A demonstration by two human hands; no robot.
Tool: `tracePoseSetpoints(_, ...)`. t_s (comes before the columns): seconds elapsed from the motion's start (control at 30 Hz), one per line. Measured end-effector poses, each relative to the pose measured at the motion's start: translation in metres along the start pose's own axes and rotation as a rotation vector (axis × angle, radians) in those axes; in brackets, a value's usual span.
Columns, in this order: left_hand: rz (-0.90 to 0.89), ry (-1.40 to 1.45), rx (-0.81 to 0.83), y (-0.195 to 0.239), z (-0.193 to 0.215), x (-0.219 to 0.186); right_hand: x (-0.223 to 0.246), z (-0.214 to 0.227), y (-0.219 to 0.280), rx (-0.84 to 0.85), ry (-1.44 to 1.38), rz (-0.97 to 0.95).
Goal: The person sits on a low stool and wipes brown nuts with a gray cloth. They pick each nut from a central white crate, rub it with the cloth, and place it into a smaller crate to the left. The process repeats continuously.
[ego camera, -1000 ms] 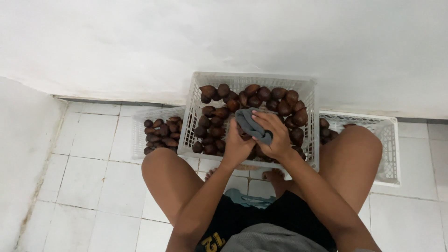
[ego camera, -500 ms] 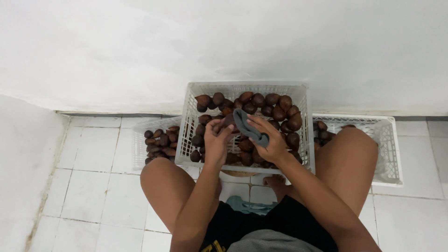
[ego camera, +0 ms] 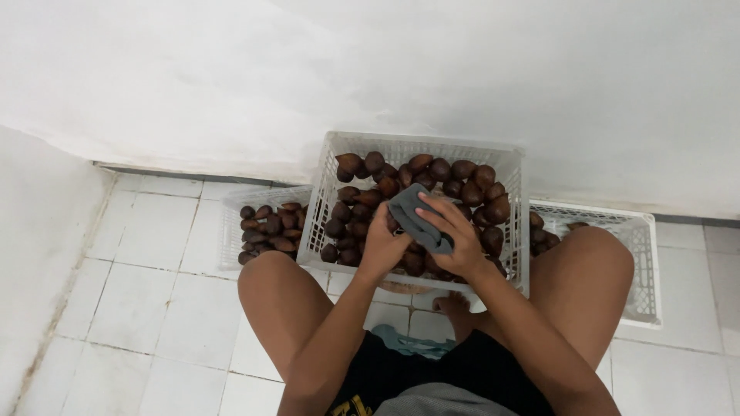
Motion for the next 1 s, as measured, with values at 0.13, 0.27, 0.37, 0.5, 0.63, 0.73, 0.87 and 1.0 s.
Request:
tracePoseSetpoints(0.13,0.000,0.087,-0.021,0.000,0.006,-0.003,-0.002,-0.002,-0.001,-0.015,-0.016,-0.007)
tracePoseSetpoints(0.27,0.029,0.178,-0.137,-0.007,0.015,-0.004,-0.012,0.004,0.006,-0.114,-0.017,-0.077)
tracePoseSetpoints(0.37,0.032,0.203,-0.237,-0.013,0.033,-0.011,-0.042,0.013,0.027,-0.223,-0.035,-0.202)
tracePoseSetpoints(0.5,0.061,0.157,-0.204,-0.013,0.048,-0.014,-0.068,0.035,0.037,-0.368,-0.076,-0.368)
tracePoseSetpoints(0.63,0.081,0.009,-0.055,-0.006,0.022,-0.008,-0.063,0.027,0.035,-0.371,-0.064,-0.376)
tracePoseSetpoints(0.73,0.035,0.002,0.026,-0.003,0.001,0.003,-0.028,0.004,0.020,-0.140,-0.330,-0.104)
tracePoseSetpoints(0.87,0.001,0.000,0.013,0.005,-0.003,-0.005,0.001,-0.004,-0.001,0.022,-0.174,-0.140)
tracePoseSetpoints(1.0,-0.050,0.000,-0.019,0.009,-0.002,0.004,-0.021,-0.004,0.008,-0.018,-0.246,-0.301)
Point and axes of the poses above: each hand's wrist, its own y-axis away from the middle knuckle, its own z-axis out of the back of the hand, x = y × z, the point moved 5 cm from there along -y, towards the middle knuckle, and after that the axes turned 2 degrees about -x, right-handed, at the moved point
